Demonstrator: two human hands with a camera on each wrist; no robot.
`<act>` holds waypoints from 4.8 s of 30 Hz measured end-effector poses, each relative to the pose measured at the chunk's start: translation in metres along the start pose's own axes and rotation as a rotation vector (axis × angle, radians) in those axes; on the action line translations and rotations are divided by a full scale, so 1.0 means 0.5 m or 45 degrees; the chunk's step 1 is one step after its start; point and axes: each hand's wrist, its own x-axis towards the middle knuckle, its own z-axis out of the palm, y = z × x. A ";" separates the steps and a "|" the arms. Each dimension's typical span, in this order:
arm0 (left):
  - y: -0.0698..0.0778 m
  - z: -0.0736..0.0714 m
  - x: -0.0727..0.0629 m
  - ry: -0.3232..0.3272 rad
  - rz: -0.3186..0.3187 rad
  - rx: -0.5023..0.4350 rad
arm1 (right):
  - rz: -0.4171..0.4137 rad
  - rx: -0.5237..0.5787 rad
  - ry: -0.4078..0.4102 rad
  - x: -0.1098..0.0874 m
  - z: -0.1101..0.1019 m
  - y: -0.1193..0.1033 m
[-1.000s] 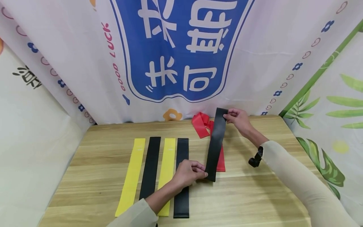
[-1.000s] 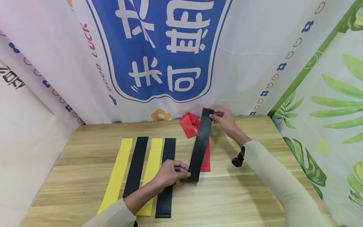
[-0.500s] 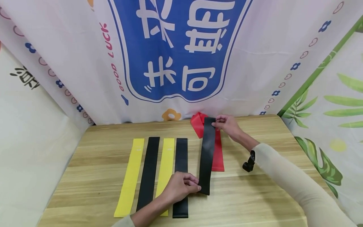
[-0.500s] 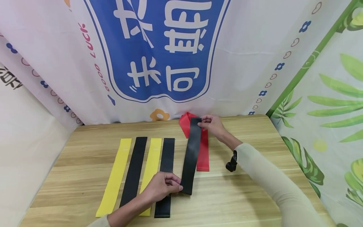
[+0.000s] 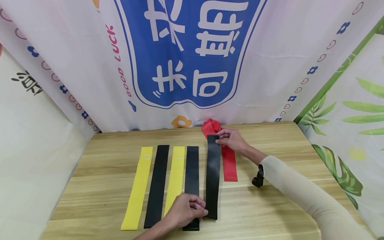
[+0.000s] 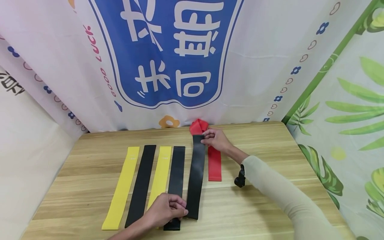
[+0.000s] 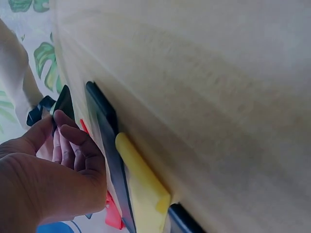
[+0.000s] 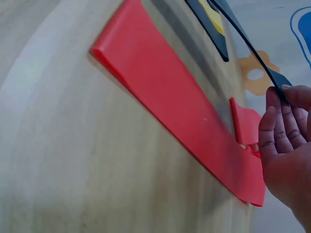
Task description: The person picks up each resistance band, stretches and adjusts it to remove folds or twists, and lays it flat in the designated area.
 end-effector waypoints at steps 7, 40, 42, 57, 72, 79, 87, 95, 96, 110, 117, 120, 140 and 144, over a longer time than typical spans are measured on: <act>-0.013 0.012 -0.009 -0.026 -0.058 -0.067 | -0.030 -0.073 -0.057 -0.004 0.023 0.022; -0.029 0.024 -0.023 -0.047 -0.194 -0.010 | -0.224 -0.404 -0.050 -0.002 0.062 0.036; -0.029 0.025 -0.023 -0.050 -0.192 0.008 | -0.245 -0.411 -0.050 0.000 0.063 0.038; -0.026 0.023 -0.021 -0.085 -0.168 0.169 | -0.278 -0.497 -0.053 0.002 0.068 0.036; -0.026 0.023 -0.016 -0.084 -0.157 0.153 | -0.275 -0.550 -0.031 0.001 0.064 0.037; -0.022 0.022 -0.013 -0.081 -0.115 0.141 | -0.317 -0.604 0.037 -0.004 0.060 0.035; -0.009 0.008 -0.002 -0.078 -0.017 0.155 | -0.323 -0.599 0.094 -0.008 0.038 0.024; 0.017 0.003 0.026 -0.031 0.061 0.214 | -0.265 -0.593 0.115 -0.015 0.001 0.014; 0.020 0.003 0.031 -0.024 0.072 0.220 | -0.264 -0.597 0.118 -0.016 -0.005 0.013; 0.044 -0.013 0.095 0.097 0.246 0.298 | -0.214 -0.594 0.146 -0.017 -0.083 0.008; 0.062 -0.011 0.122 0.091 0.270 0.322 | -0.169 -0.614 0.137 -0.008 -0.113 0.014; 0.068 -0.008 0.135 0.088 0.262 0.331 | -0.167 -0.593 0.123 -0.003 -0.120 0.016; 0.061 0.017 0.213 0.056 0.385 0.476 | -0.102 -0.536 0.028 0.043 -0.131 0.030; 0.061 0.023 0.224 0.051 0.388 0.546 | -0.078 -0.514 0.022 0.046 -0.130 0.034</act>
